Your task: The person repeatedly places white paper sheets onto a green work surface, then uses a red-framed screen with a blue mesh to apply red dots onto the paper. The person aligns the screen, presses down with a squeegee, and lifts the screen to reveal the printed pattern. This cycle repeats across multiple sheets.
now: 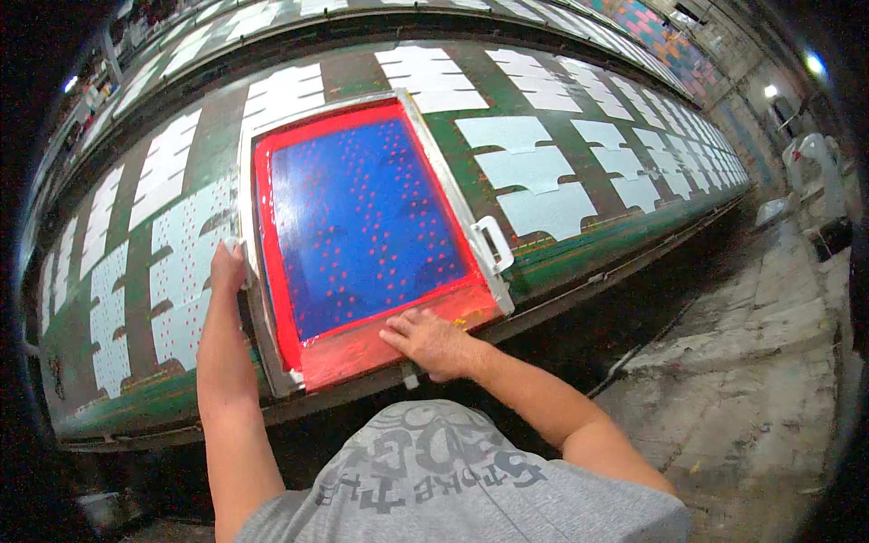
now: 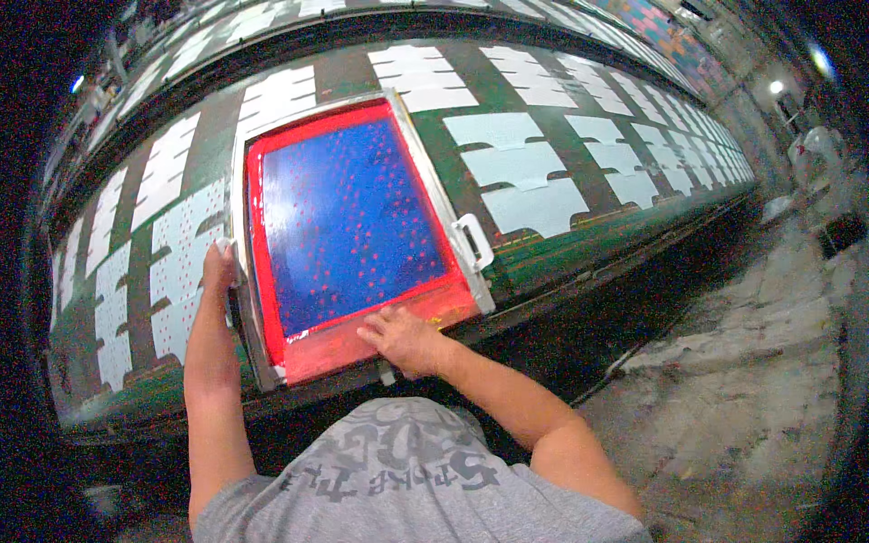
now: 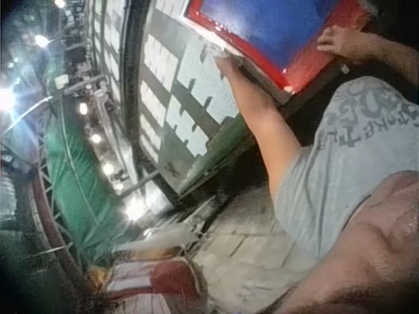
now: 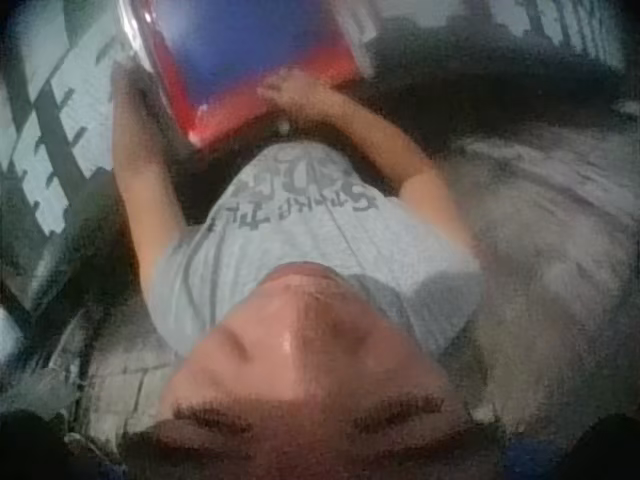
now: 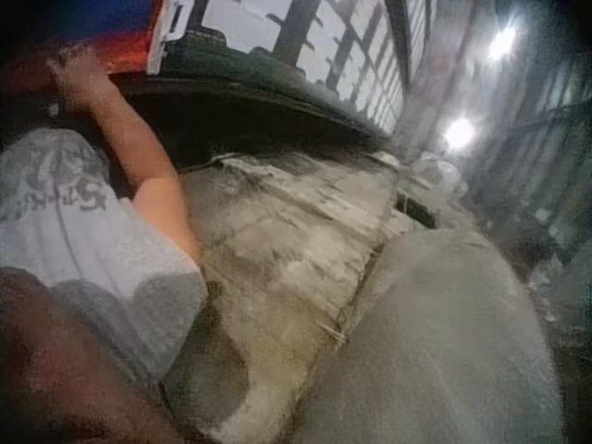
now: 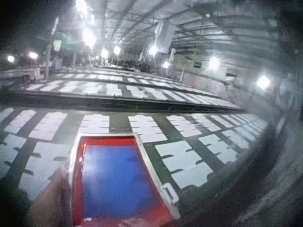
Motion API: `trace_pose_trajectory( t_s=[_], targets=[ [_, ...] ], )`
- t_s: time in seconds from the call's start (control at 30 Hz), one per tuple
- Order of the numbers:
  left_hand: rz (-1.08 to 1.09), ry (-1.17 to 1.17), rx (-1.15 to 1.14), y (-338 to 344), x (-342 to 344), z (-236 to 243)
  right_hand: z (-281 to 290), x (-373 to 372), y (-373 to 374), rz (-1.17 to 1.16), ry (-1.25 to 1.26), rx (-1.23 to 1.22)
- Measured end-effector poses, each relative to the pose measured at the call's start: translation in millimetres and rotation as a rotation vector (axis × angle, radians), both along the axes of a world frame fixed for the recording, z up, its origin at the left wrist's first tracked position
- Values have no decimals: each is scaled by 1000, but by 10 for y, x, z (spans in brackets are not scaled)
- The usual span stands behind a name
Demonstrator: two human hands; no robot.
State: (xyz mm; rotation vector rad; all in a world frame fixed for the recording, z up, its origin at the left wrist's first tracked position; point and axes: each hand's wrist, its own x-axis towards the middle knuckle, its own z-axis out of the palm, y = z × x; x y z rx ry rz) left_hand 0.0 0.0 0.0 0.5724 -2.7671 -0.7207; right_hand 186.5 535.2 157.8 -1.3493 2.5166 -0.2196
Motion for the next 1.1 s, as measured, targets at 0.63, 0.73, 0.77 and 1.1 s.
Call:
trace_pose_trajectory(
  t_s=[0.63,0.73,0.77,1.1],
  targets=[
    [353,35,53,451,901,97,-38,-653,2682,-352,53,-770],
    [341,21,49,404,907,133,-68,-802,2503,-414,110,-781],
    [325,26,38,389,915,146,-71,-851,2444,-412,112,-792],
    [207,9,94,221,1049,72,57,-1221,2359,-413,153,-769]
  ],
)
